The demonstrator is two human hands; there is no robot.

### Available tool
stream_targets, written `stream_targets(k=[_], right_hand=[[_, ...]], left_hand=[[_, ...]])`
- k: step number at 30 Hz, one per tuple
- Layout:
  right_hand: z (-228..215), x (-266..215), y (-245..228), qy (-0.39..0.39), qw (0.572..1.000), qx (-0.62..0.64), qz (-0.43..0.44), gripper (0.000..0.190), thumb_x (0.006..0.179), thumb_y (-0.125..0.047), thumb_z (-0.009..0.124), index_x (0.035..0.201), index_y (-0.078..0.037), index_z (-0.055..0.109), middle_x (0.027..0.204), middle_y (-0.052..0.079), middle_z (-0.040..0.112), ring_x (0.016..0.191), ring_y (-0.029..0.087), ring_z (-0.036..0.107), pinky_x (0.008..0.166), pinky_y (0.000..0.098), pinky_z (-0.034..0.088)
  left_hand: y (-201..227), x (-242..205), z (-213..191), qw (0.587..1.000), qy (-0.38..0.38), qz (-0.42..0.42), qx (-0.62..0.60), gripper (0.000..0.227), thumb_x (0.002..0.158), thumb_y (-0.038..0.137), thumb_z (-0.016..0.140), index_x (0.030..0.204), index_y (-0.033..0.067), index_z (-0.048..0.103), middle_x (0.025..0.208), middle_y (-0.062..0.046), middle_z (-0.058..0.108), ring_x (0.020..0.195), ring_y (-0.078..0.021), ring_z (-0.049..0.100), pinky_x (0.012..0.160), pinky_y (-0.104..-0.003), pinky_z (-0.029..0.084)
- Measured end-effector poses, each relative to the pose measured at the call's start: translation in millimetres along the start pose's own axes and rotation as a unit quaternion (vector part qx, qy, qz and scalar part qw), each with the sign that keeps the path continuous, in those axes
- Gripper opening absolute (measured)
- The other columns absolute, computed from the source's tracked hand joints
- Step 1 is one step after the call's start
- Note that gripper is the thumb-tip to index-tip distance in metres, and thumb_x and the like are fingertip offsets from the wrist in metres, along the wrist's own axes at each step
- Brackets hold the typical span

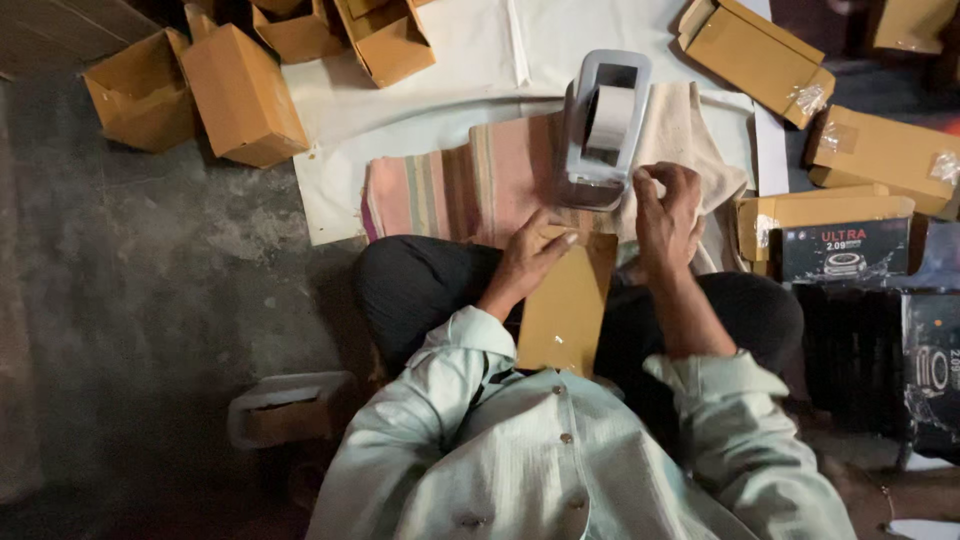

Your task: The person sits on the floor and repeatedly folds the flaps of small cardboard boxes, then uses a tape dispenser to apply clear tape to seal them. The sealed boxes are placed in a pile to the right.

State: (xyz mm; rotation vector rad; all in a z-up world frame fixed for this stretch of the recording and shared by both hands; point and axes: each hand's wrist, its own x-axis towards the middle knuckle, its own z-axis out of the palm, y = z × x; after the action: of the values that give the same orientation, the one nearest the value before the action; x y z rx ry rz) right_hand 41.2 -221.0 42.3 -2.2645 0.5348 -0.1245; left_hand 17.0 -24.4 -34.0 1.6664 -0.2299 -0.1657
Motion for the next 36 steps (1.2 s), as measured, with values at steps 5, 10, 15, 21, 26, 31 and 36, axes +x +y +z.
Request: stream_targets(k=[5,10,15,21,26,31,36], right_hand=[[7.2,38.3,-13.5,-0.133,0.985,0.029,0.103,0.035,0.09,-0.039,0.073,0.103,-0.006,0.079,0.11,0.012,0.071,0.103,0.025,0.064,0.095,0.0526,0.035],[29.6,61.1,6.7,-0.136,0.984,0.075,0.085,0.04,0.083,-0.034,0.08,0.096,0.004,0.08,0.09,0.019,0.077,0.08,0.022,0.069,0.072,0.0325,0.053],[35.5,63.7,18.1,0.016,0.984,-0.093,-0.149,0.031,0.083,-0.031,0.085,0.087,0.0,0.081,0.094,0.024,0.073,0.082,0.033,0.064,0.072,0.0409,0.055],[13.0,30.6,-4.6,-0.101,0.992,0.069,-0.009,0.033,0.09,-0.032,0.072,0.1,-0.001,0.076,0.082,0.014,0.075,0.069,0.018,0.07,0.068,0.0392,0.057],[11.4,-30.5,-5.4,-0.108,0.988,0.105,0.024,0.034,0.096,-0.028,0.066,0.102,0.004,0.075,0.066,0.008,0.068,0.057,0.017,0.063,0.073,0.034,0.041],[12.8,-44.9,-7.6,-0.013,0.999,0.05,-0.019,0.045,0.089,-0.017,0.074,0.123,0.004,0.054,0.063,0.008,0.07,0.054,0.014,0.063,0.091,0.0358,0.022],[13.1,-41.5,-5.6,0.017,0.994,0.092,0.057,0.048,0.082,-0.01,0.082,0.115,0.0,0.048,0.101,0.008,0.057,0.066,0.016,0.062,0.062,0.0291,0.053]], left_hand=[[-21.6,29.5,9.8,0.998,-0.028,0.031,0.047,0.038,0.098,0.023,0.07,0.127,0.0036,0.055,0.109,-0.018,0.07,0.1,-0.0219,0.067,0.084,-0.037,0.053],[-38.0,44.7,18.0,0.991,-0.055,0.069,-0.096,0.037,0.102,0.027,0.064,0.129,0.0052,0.053,0.119,-0.017,0.071,0.108,-0.0285,0.069,0.09,-0.039,0.054],[-63.6,45.2,24.6,0.995,0.003,0.09,0.04,0.038,0.1,0.033,0.07,0.123,0.0046,0.058,0.106,-0.016,0.074,0.099,-0.0305,0.073,0.083,-0.04,0.056],[-73.6,53.0,28.7,0.995,0.007,0.091,0.032,0.033,0.1,0.034,0.067,0.117,0.0054,0.063,0.098,-0.014,0.073,0.089,-0.029,0.074,0.078,-0.04,0.057],[-53.7,38.5,21.2,0.995,0.024,0.092,0.012,0.029,0.101,0.029,0.066,0.116,0.0058,0.059,0.099,-0.014,0.07,0.091,-0.0285,0.073,0.078,-0.039,0.056],[-38.1,31.8,26.4,0.996,0.028,0.081,0.017,0.023,0.101,0.019,0.063,0.118,0.0039,0.057,0.104,-0.015,0.069,0.096,-0.0274,0.068,0.086,-0.04,0.05],[-27.4,29.6,24.3,0.998,0.014,0.045,-0.03,0.017,0.104,0.016,0.058,0.115,0.0028,0.057,0.101,-0.014,0.066,0.094,-0.0256,0.068,0.084,-0.038,0.053]])
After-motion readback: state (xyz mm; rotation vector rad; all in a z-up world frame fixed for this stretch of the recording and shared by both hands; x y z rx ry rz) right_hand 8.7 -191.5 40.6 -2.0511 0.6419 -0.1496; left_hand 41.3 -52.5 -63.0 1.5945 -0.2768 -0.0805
